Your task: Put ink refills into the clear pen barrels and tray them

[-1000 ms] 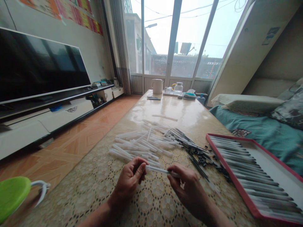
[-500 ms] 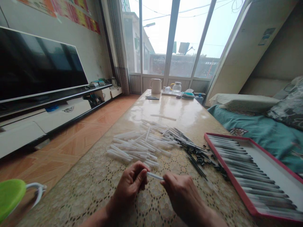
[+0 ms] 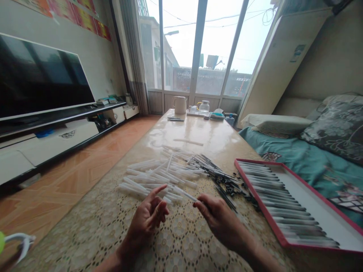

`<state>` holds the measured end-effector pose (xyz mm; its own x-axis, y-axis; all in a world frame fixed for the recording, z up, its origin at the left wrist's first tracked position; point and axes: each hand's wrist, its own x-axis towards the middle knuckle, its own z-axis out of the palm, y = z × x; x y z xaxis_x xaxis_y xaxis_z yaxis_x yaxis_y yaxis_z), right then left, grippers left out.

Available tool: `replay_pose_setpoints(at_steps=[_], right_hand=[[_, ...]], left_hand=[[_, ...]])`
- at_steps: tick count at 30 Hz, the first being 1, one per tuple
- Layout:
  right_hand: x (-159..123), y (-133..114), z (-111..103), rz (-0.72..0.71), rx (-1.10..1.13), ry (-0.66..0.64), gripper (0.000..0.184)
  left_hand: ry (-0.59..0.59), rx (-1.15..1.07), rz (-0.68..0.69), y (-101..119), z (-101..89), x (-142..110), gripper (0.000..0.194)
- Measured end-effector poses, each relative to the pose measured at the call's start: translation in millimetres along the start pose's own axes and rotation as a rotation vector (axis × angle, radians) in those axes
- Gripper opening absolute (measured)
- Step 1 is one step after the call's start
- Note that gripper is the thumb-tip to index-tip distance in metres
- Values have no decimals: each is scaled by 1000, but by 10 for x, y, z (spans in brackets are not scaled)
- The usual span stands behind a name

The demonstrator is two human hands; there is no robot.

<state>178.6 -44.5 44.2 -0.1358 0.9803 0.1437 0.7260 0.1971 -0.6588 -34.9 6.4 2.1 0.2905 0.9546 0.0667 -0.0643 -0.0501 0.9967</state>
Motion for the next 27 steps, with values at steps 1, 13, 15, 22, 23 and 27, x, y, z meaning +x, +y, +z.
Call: replay_pose_setpoints(at_steps=[1,13,15,22,23,27], right_hand=[[6,22,-144,16,-24,42,31],[-114,1770,-1595,338,-854,431,21],[-126,1952,-1604,346,-865,418,21],[-42,2093,-1521,336,-823,436,20],[-15,2060,-1496,330,-815,455,21],[134,1677,-1174,240,-738,477,21]], left_hand=[[29,1,4,-1,-11,9,56],[291,-54,-1,113,-29,61,41],[310,-60,-7,113,-41,73,40],[358,-92,-27,107,-67,101,36],[365,-101,-30,108,-67,103,36],[398,-152,-49,104,-69,102,37]])
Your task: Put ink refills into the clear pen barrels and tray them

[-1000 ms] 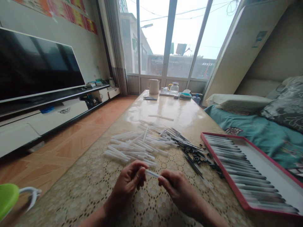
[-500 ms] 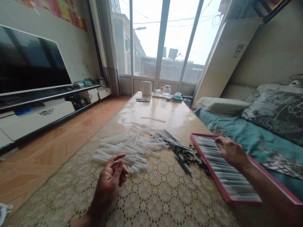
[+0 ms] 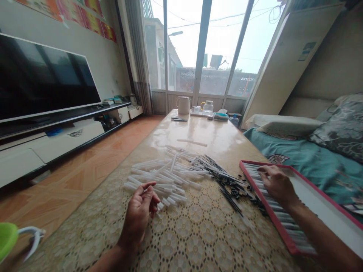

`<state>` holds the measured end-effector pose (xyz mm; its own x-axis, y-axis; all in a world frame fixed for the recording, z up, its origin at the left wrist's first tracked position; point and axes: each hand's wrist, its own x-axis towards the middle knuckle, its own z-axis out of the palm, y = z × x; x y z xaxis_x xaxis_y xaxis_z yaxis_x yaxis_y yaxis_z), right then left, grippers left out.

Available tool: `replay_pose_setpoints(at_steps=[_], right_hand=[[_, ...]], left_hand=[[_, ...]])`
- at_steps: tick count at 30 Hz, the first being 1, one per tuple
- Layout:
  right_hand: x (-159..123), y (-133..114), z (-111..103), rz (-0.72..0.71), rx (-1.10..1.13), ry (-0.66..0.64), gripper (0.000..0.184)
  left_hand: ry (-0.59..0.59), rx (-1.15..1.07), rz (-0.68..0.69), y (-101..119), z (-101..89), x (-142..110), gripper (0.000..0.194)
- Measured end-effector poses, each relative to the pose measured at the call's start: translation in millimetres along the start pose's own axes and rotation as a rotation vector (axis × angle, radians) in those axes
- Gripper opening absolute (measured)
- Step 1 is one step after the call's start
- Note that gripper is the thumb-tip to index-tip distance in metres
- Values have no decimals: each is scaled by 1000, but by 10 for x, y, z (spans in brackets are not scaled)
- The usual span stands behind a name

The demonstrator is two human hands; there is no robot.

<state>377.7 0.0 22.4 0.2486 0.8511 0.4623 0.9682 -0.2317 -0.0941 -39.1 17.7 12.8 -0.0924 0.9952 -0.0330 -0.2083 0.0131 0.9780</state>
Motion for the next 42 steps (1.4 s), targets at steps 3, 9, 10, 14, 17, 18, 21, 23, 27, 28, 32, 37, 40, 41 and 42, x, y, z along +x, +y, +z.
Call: replay_pose_setpoints(at_steps=[3,9,10,14,17,18,21,23,27,28,32,37,40,41,42], right_hand=[[-176,-719,-18,-166,223,-106,19],[-458,-1887,32,-275,383,-290,14],[-455,-1968,55,-248,343,-274,15],[-374,-2056,140,-177,284,-234,11],[-353,-1970,157,-173,295,-242,9],[-362,-1920,149,-170,302,-245,10],[-426,-1749,83,-124,339,-236,12],[-498,-1675,8,-74,456,-205,12],[-721,-1794,-164,-116,734,-225,13],[-781,-1874,-200,-153,760,-250,13],[-887,-2145,-294,-284,759,-313,14],[-669,-1834,-260,-214,419,-278,19],[-613,-1433,-138,-169,-23,-235,16],[-628,-1324,-96,-176,-115,-220,19],[-652,-1241,-61,-190,-179,-208,23]], left_hand=[[2,-29,-31,-13,-6,-12,33],[-26,-14,-70,-40,4,-44,30],[-31,-6,-76,-42,6,-46,30],[-47,7,-71,-52,6,-43,29],[-72,23,-48,-63,8,-55,27],[-89,33,-38,-64,13,-66,27],[-175,58,-21,-51,43,-111,26],[-264,36,-61,-39,73,-142,26],[-432,-117,-223,-46,121,-178,36],[-454,-164,-263,-54,125,-179,40],[-474,-299,-376,-80,110,-157,36],[-376,-340,-414,-88,60,-122,24],[-345,-356,-403,-90,38,-118,24],[-336,-359,-400,-88,35,-117,23],[-327,-360,-398,-85,32,-116,23]])
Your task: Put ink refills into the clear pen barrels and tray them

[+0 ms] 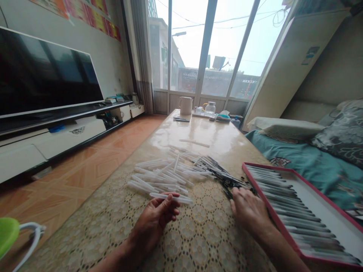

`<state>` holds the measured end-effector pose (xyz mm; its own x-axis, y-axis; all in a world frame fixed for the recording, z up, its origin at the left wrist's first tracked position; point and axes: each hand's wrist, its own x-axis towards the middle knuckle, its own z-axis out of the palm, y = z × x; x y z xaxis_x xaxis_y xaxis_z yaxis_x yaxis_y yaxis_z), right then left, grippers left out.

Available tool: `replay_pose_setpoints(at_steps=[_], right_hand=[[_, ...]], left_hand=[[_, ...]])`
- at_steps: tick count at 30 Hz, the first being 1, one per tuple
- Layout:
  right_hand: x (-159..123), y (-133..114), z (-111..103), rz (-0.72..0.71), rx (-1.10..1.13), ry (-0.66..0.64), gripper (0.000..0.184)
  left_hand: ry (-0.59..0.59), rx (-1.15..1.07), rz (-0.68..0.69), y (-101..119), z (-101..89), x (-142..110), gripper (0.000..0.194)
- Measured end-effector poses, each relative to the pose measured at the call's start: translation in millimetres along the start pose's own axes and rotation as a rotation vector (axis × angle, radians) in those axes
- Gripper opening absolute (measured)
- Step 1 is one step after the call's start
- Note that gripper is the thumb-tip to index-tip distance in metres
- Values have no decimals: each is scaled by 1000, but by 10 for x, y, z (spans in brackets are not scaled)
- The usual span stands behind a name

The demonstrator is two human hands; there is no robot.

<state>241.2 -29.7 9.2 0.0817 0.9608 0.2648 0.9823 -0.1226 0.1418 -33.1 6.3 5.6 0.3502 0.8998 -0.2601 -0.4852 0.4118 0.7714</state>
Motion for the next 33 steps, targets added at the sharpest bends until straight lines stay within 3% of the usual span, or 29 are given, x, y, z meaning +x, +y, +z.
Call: replay_pose_setpoints(at_steps=[3,8,13,20,27,33], right_hand=[[-71,58,63,-22,-80,-33,22],[-28,-59,-60,31,-113,-178,19],[-22,-112,-110,-18,-85,-35,19],[-64,-126,-67,-51,61,10,16],[-202,-178,-161,-97,181,-221,7],[-248,-242,-30,-234,209,-70,17]], left_hand=[[14,3,3,13,1,-3,23],[15,6,28,27,-3,4,20],[55,-25,43,31,15,25,14],[79,-32,58,34,9,19,10],[60,-35,41,48,8,18,12],[69,-26,59,44,18,25,9]])
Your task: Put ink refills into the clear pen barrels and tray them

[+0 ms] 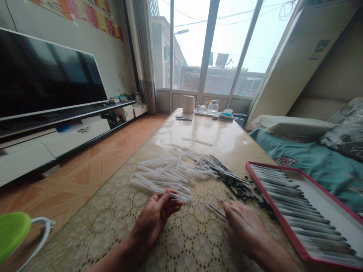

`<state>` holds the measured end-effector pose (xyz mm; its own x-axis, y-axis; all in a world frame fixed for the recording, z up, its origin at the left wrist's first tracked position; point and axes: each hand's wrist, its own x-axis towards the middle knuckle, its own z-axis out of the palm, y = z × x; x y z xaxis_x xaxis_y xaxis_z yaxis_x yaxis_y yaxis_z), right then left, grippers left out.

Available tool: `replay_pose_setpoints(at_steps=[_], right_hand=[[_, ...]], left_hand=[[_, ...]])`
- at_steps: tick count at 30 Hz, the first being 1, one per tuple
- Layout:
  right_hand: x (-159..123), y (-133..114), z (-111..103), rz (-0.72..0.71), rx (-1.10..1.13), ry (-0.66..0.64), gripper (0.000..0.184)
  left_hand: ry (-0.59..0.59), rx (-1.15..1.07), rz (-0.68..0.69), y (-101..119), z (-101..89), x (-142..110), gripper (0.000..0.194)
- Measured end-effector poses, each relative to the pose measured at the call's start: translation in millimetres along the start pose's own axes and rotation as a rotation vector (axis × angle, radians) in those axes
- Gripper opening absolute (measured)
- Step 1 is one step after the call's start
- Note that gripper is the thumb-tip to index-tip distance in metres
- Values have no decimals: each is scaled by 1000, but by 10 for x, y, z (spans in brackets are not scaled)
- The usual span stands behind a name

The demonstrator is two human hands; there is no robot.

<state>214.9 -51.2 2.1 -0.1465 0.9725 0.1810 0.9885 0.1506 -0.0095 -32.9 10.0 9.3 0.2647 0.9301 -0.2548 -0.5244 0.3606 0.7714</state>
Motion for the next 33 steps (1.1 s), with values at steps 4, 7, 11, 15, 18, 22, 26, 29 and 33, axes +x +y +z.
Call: replay_pose_setpoints(at_steps=[4,7,11,15,18,22,26,29,33], right_hand=[[110,-190,-150,-6,286,-17,12],[158,-332,-271,-19,494,54,12],[140,-399,-302,-13,615,146,13],[116,-415,-288,-9,652,179,13],[119,-433,-266,-17,665,182,12],[131,-435,-237,-2,676,195,12],[141,-422,-253,22,709,193,11],[152,-421,-263,7,711,193,12],[159,-449,-220,-6,747,203,9]], left_hand=[[17,-21,18,-4,-6,3,8],[42,-38,39,4,-14,8,11],[96,-66,39,23,-12,16,15],[102,-86,30,30,-6,18,16],[96,-91,23,30,-4,14,17],[123,-113,13,28,-5,21,18],[145,-136,18,23,-9,35,19],[119,-131,11,27,3,22,20],[64,-129,-17,28,36,-27,17]])
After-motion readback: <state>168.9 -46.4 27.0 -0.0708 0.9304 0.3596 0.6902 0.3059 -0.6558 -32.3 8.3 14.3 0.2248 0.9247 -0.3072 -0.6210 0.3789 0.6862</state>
